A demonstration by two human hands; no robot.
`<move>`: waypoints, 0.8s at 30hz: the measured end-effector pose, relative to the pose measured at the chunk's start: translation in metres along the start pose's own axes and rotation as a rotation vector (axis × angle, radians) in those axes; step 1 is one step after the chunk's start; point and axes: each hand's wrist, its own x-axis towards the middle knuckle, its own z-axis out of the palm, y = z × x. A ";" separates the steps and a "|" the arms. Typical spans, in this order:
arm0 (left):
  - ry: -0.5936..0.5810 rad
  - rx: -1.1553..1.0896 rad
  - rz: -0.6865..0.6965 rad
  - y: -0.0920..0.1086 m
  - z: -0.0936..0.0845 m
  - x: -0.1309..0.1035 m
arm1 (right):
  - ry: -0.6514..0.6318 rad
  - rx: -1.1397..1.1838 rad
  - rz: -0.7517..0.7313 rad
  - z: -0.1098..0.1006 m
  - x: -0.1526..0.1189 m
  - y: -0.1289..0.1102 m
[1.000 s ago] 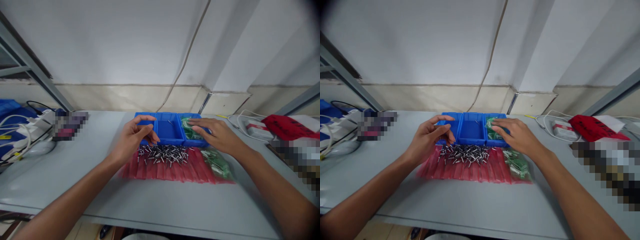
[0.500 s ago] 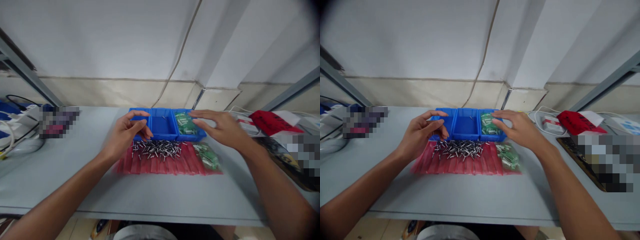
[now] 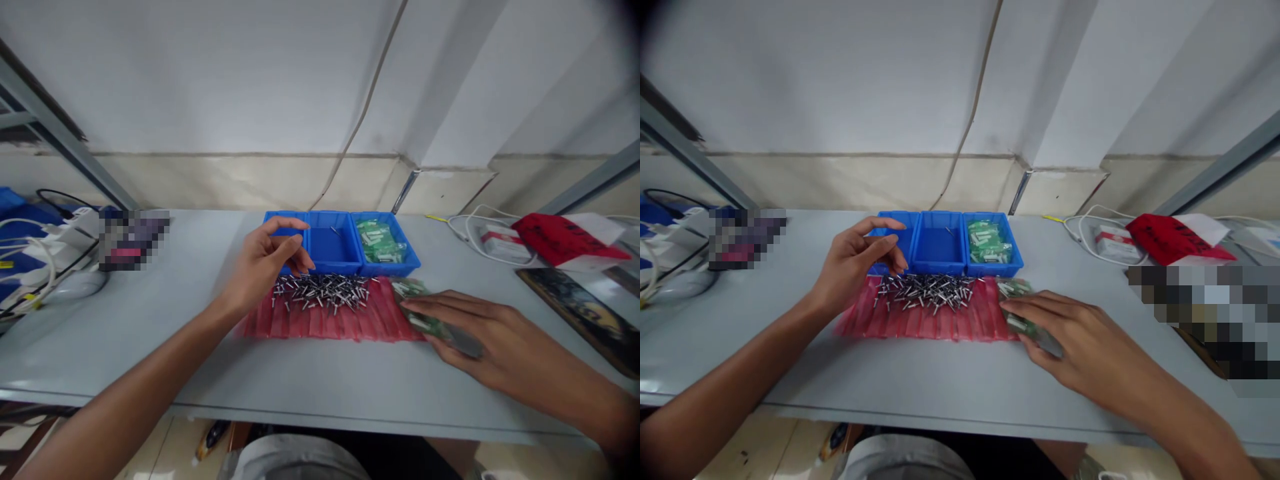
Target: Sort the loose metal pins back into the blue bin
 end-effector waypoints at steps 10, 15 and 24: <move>0.051 0.698 0.534 -0.010 0.002 -0.008 | 0.436 0.624 0.418 -0.022 0.067 -0.019; -0.051 0.957 0.892 -0.014 0.002 -0.008 | 0.333 1.143 0.438 -0.010 0.119 -0.043; -0.104 0.679 0.639 -0.001 0.003 -0.008 | 0.119 1.348 0.210 0.007 0.112 -0.041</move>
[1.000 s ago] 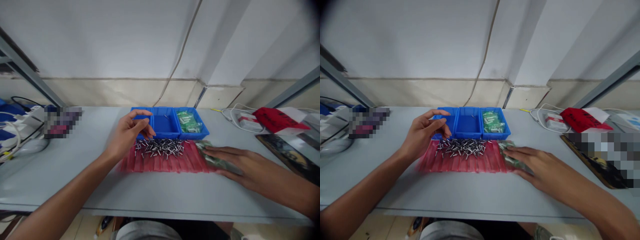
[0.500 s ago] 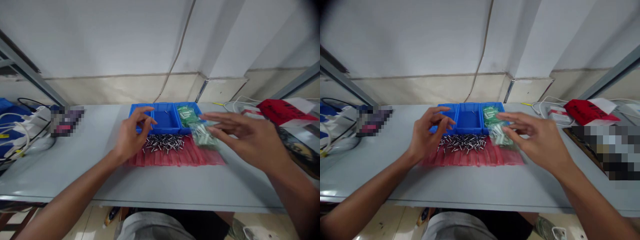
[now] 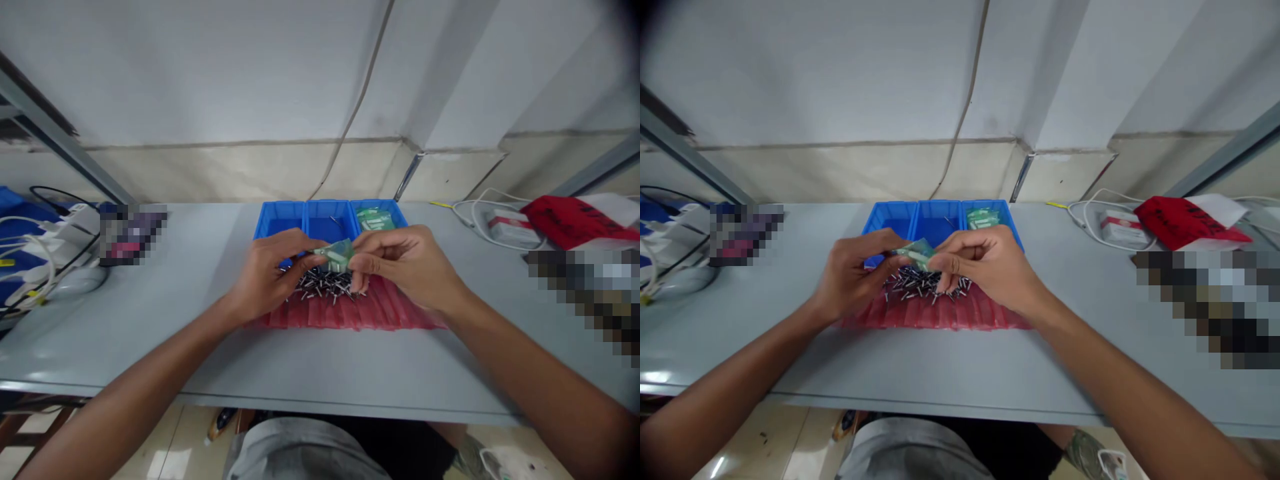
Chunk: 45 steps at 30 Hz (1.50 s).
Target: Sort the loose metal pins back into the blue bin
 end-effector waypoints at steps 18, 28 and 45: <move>-0.089 -0.052 -0.150 -0.006 0.002 -0.003 | 0.202 -1.300 -0.538 -0.074 0.000 0.009; -0.151 0.010 -0.116 -0.010 0.007 -0.007 | -0.085 -1.207 -0.310 -0.093 0.004 0.019; -0.152 0.041 -0.096 -0.008 0.005 -0.006 | -0.093 -1.177 0.111 -0.096 -0.027 -0.024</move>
